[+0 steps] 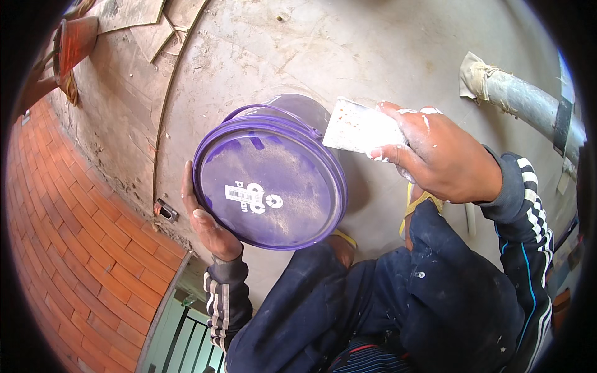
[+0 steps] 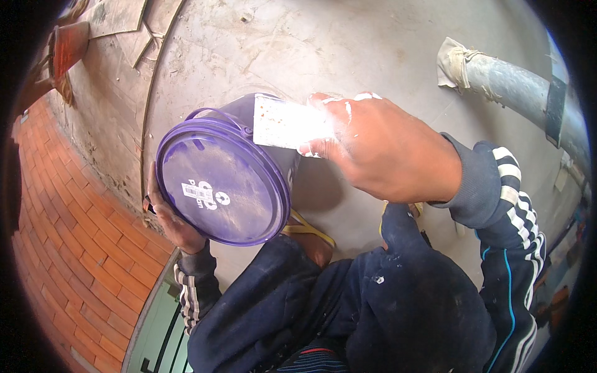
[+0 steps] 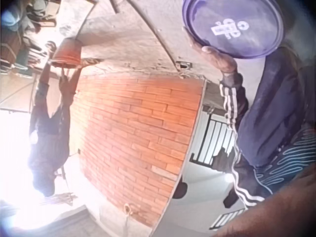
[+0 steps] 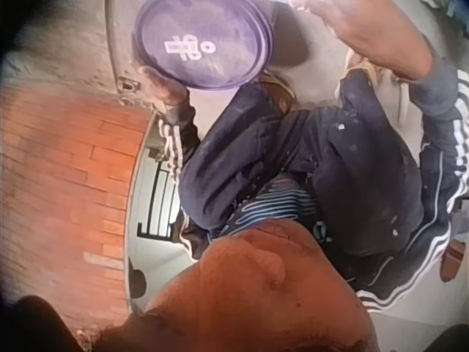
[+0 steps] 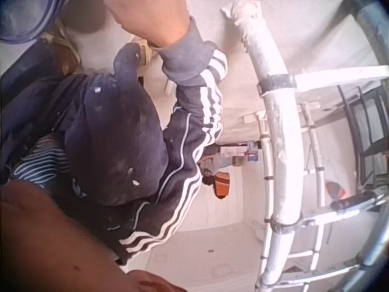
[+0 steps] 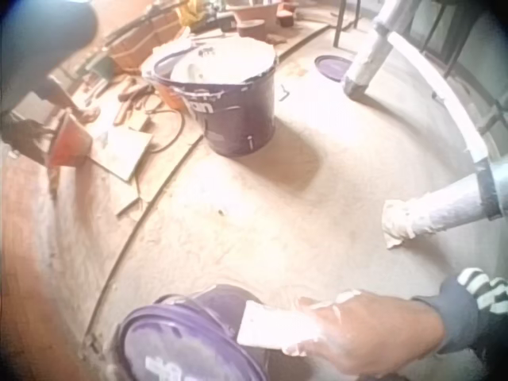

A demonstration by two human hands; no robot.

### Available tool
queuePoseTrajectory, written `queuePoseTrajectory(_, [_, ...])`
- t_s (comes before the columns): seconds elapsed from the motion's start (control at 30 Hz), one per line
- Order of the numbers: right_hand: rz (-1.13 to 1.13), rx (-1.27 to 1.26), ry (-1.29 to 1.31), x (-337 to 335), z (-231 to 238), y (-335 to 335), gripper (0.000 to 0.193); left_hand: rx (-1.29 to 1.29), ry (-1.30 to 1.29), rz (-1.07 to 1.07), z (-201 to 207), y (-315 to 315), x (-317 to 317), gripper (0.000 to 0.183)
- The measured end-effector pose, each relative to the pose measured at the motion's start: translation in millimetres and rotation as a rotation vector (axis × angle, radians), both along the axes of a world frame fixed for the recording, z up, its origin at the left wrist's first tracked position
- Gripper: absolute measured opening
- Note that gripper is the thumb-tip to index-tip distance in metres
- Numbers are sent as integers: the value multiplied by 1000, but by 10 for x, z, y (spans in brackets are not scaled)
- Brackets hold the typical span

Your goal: The person uses a hammer to tap a purple paint bucket, then uses a putty knife to scrape dried paint from the bucket's lid. The person repeatedly scrapes the lid while holding the bucket.

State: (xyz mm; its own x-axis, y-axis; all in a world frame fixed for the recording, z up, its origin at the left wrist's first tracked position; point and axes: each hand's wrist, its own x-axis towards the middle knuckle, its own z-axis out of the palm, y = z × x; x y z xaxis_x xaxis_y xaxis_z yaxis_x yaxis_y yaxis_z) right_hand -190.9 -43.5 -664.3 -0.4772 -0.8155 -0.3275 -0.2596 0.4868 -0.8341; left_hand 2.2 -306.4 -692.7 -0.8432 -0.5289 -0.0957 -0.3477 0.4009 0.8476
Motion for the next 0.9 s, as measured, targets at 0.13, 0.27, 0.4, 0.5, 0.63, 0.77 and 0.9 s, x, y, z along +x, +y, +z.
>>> queuePoseTrajectory(0.13, [40, 5, 123, 16, 36, -22, 26, 56, 11, 12, 12, 2, -7, 79])
queuePoseTrajectory(0.27, [65, 21, 93, -49, 63, -50, 27, 89, 44, 22, -4, 22, -36, 77])
queuePoseTrajectory(0.4, [83, -49, -63, -129, 3, -84, 25, 49, 36, -16, 32, 3, -33, 77])
queuePoseTrajectory(0.5, [87, -131, -263, -146, -214, -59, 22, 8, 24, -14, 34, -10, -14, 76])
queuePoseTrajectory(0.63, [-51, -74, -954, -111, -413, -43, 19, -2, 18, -32, 25, -20, -33, 76])
queuePoseTrajectory(0.77, [-58, -180, -1158, -63, -630, -27, 17, 19, -6, -38, 13, -36, -20, 76])
queuePoseTrajectory(0.9, [-21, -195, -1239, -28, -790, -25, 16, -8, -24, -35, 27, -31, -17, 78])
